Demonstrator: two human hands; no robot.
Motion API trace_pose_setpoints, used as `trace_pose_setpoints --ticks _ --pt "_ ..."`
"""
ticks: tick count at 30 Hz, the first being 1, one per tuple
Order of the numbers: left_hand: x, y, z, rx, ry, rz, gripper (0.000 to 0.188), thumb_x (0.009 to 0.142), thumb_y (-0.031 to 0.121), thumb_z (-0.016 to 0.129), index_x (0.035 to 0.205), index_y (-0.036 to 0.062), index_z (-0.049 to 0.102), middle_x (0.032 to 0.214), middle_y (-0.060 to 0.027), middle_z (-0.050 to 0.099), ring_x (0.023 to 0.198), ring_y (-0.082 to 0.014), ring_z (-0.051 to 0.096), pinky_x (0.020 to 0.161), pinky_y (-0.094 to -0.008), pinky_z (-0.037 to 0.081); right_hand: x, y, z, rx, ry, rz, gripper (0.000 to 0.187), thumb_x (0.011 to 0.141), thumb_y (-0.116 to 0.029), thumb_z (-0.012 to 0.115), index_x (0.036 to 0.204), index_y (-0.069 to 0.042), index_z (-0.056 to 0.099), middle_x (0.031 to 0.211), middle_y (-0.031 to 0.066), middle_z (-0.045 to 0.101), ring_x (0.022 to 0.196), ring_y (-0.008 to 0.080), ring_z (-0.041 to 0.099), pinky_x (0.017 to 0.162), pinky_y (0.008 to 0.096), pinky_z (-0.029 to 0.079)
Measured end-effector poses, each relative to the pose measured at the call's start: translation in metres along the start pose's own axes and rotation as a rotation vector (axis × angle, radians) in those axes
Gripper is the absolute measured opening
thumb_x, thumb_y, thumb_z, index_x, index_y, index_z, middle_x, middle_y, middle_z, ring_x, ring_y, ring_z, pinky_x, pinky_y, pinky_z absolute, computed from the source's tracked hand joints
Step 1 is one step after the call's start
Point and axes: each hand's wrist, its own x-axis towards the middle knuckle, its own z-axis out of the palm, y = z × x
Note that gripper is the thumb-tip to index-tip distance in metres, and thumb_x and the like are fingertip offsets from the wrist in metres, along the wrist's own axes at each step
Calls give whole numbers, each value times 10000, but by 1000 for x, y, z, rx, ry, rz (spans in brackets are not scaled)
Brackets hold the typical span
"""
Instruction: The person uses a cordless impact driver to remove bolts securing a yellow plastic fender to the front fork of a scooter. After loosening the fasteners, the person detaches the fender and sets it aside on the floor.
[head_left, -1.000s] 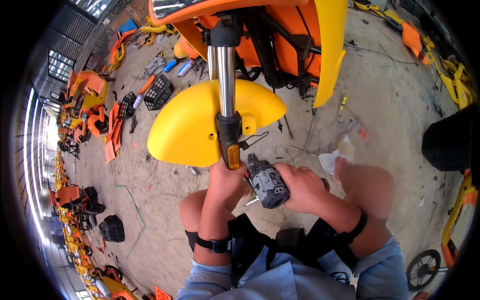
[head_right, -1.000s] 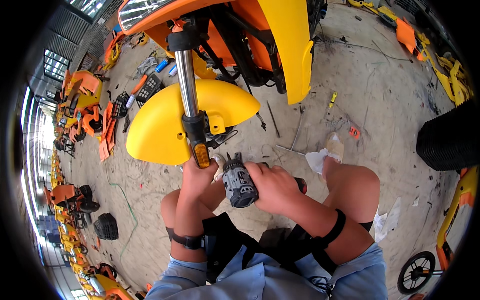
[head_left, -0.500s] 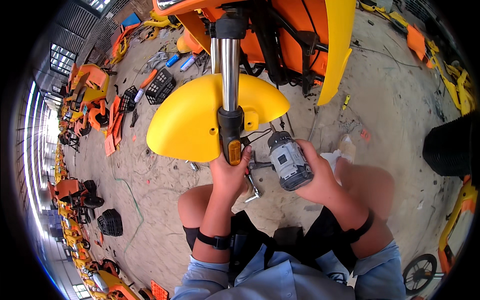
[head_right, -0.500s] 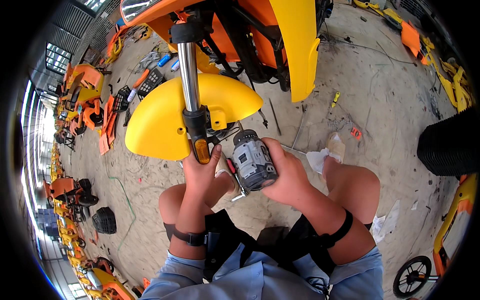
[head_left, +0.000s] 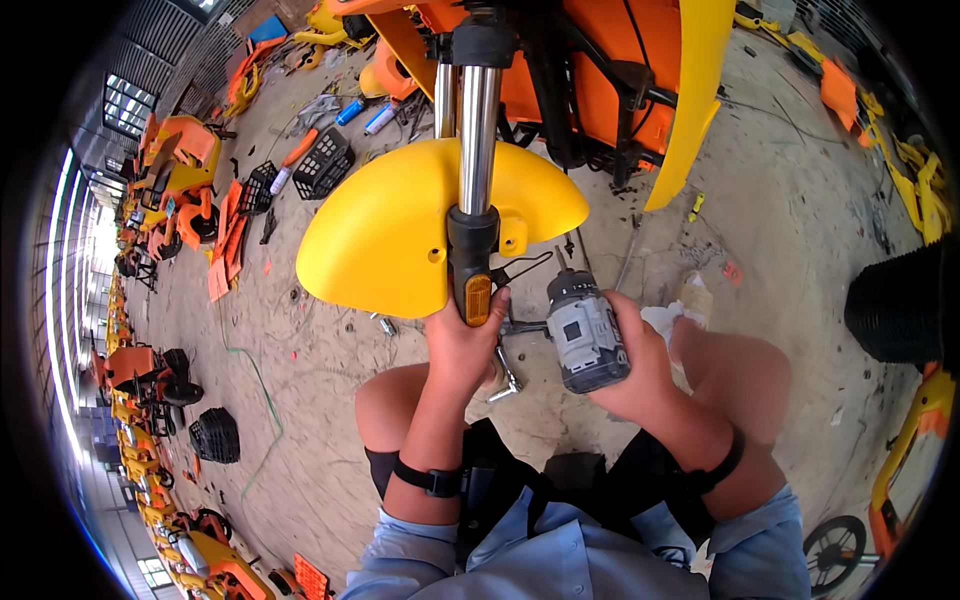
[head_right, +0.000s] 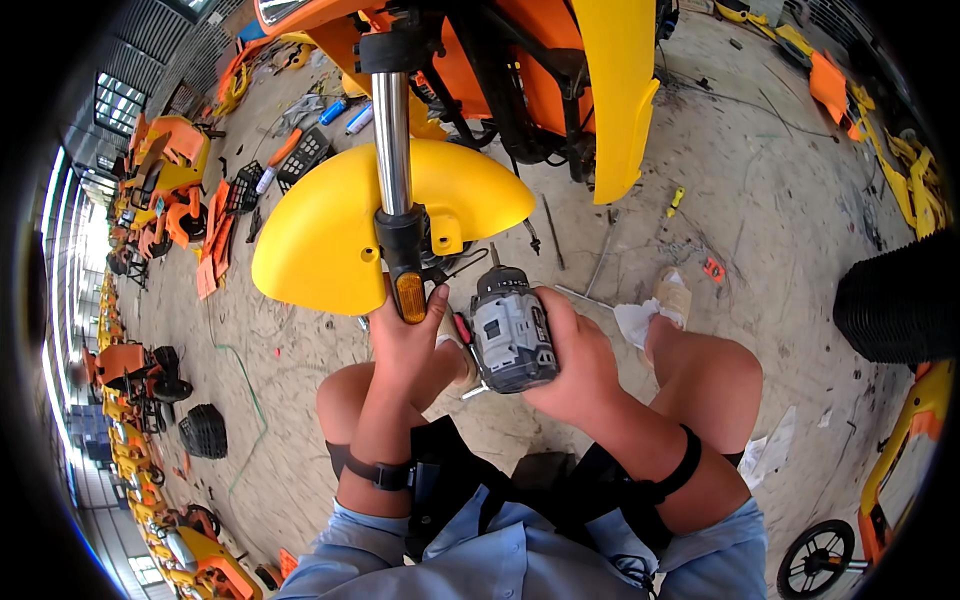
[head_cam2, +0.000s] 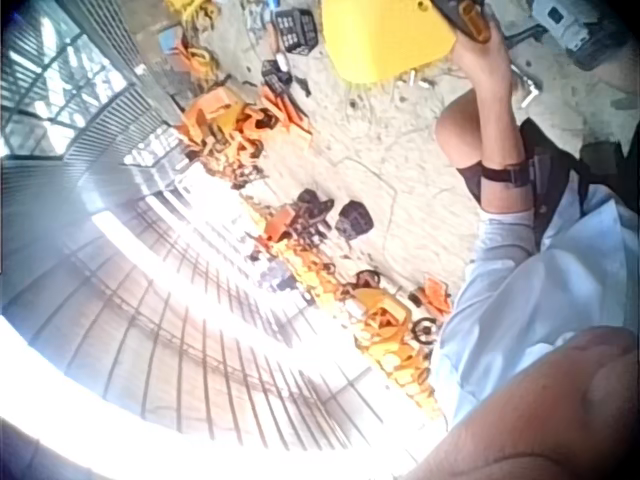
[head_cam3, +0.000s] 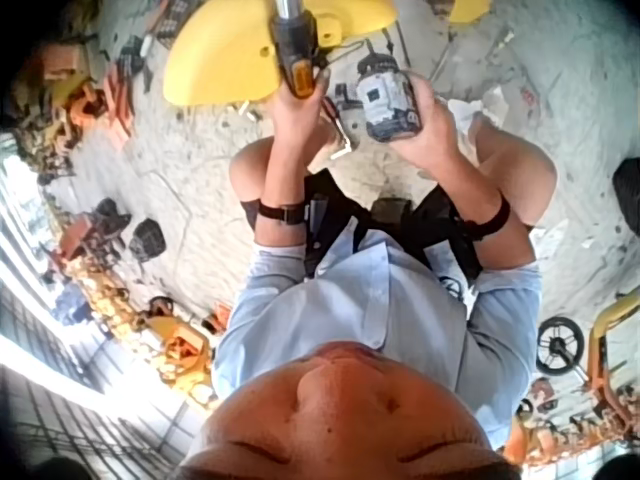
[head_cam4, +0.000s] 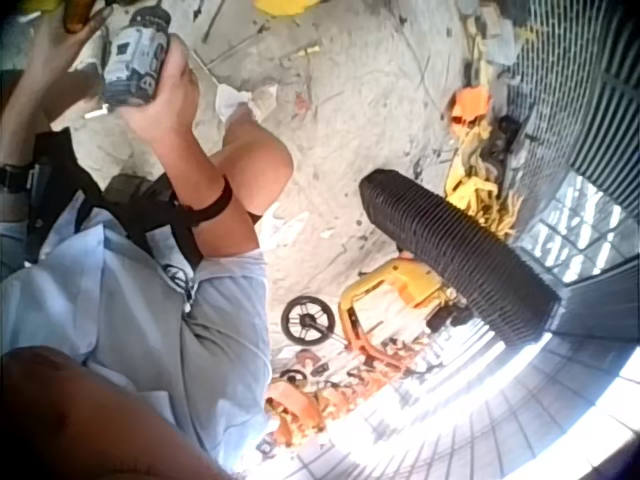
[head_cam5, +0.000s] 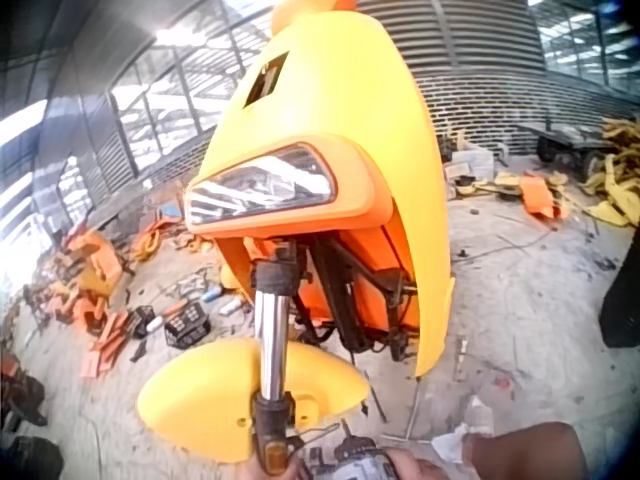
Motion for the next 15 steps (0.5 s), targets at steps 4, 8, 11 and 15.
trace_pose_setpoints --ticks 4,8,11,15 --pt "1 -10 1 41 19 42 487 841 181 811 1195 -13 538 934 -158 662 816 -296 655 756 -389 534 -2 -4 -4 92 -53 -42 737 712 -98 833 1338 -41 448 1100 120 678 987 231 694 853 328 532" --pt "1 -8 3 0 42 77 473 845 186 807 1187 -12 548 950 -167 666 836 -303 662 769 -389 535 0 3 -3 137 -143 21 700 727 -75 818 1327 -39 460 1112 114 671 1019 208 680 877 315 520" --pt "0 -6 2 12 9 9 464 850 187 801 1185 -12 549 950 -166 668 832 -302 662 770 -388 535 12 1 -6 107 -172 86 676 736 -61 807 1321 -40 468 1122 122 667 1051 206 672 895 309 513" --pt "1 -6 1 13 19 37 458 857 186 794 1187 -15 547 928 -159 669 802 -292 660 753 -383 537 9 1 -5 130 -169 140 666 747 -56 797 1325 -46 466 1136 128 669 1063 207 672 902 307 512"
